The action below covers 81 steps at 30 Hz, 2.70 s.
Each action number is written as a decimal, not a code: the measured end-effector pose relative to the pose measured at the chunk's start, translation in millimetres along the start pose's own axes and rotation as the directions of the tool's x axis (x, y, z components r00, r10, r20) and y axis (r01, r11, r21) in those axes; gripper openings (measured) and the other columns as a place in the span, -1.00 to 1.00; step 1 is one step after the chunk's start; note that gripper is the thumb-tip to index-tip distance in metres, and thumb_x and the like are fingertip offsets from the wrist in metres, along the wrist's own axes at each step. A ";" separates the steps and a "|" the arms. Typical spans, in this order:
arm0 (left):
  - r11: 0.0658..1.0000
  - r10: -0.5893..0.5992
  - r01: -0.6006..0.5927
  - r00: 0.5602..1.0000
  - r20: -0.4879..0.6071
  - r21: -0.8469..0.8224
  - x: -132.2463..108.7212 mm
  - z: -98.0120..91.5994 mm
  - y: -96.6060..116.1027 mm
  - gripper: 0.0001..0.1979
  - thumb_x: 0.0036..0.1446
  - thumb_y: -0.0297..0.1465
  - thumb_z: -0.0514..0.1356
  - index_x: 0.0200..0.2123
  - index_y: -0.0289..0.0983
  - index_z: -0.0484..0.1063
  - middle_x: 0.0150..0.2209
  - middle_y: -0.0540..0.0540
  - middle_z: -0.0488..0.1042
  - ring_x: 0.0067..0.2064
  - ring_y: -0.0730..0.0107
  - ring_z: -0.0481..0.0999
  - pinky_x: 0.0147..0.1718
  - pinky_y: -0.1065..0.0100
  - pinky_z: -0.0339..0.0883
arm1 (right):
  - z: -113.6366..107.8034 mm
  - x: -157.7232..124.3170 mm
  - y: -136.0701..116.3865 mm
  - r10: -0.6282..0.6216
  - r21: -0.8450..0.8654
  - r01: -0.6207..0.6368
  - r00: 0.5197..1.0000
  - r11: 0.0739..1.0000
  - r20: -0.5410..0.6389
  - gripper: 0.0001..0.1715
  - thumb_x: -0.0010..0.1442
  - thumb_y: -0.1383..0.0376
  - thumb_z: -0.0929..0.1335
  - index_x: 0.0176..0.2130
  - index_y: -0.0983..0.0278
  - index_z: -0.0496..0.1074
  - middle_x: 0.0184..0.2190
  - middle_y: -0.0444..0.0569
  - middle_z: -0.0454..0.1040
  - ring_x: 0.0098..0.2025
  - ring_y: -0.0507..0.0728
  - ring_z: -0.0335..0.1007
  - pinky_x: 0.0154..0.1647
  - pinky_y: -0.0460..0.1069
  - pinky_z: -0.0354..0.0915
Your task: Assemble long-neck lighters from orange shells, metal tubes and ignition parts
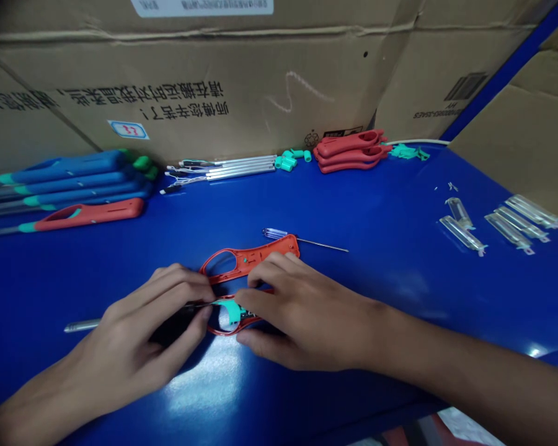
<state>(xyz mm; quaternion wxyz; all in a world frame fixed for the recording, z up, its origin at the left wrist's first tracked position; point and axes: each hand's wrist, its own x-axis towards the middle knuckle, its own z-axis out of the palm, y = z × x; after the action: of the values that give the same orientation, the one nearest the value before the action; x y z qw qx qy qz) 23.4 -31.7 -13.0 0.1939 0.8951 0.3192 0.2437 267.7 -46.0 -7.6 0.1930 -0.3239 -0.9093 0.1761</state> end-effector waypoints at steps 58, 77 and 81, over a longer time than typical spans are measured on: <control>0.996 0.052 -0.050 0.998 -0.020 0.068 2.3 -1.7 0.0 -0.78 0.16 -0.36 0.32 -0.16 -0.27 0.39 -0.26 -0.06 0.50 -0.22 0.29 0.45 -0.13 0.14 0.24 | -2.6 2.5 0.6 0.080 0.094 -0.086 0.995 0.992 0.059 -0.81 0.34 0.30 0.33 -0.06 0.32 0.40 -0.13 0.06 0.45 -0.05 0.15 0.35 0.03 0.08 0.32; 0.990 0.093 -0.098 0.994 0.052 0.101 -1.4 -7.6 -7.1 -0.71 0.21 -0.43 0.26 0.00 -0.24 0.38 -0.20 -0.12 0.44 -0.15 0.24 0.41 -0.05 0.07 0.22 | -5.3 0.3 3.3 0.074 0.125 -0.073 0.997 0.989 -0.005 -0.86 0.34 0.33 0.31 -0.13 0.31 0.44 -0.16 0.04 0.46 -0.10 0.11 0.37 -0.01 0.04 0.35; 0.988 0.106 -0.115 0.990 0.089 0.104 -0.9 -12.7 -8.0 -0.66 0.19 -0.44 0.24 0.04 -0.22 0.37 -0.19 -0.11 0.44 -0.12 0.21 0.42 0.01 0.03 0.20 | -6.8 -0.3 2.4 0.027 0.130 -0.017 0.997 0.991 -0.077 -0.87 0.34 0.37 0.30 -0.13 0.33 0.43 -0.19 0.05 0.47 -0.11 0.11 0.37 -0.01 0.04 0.35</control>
<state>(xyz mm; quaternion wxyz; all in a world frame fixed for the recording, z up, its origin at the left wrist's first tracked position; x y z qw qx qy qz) 11.9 -24.1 -7.0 0.1444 0.9300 0.2735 0.1986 272.3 -43.1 -2.8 0.2472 -0.3272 -0.8842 0.2239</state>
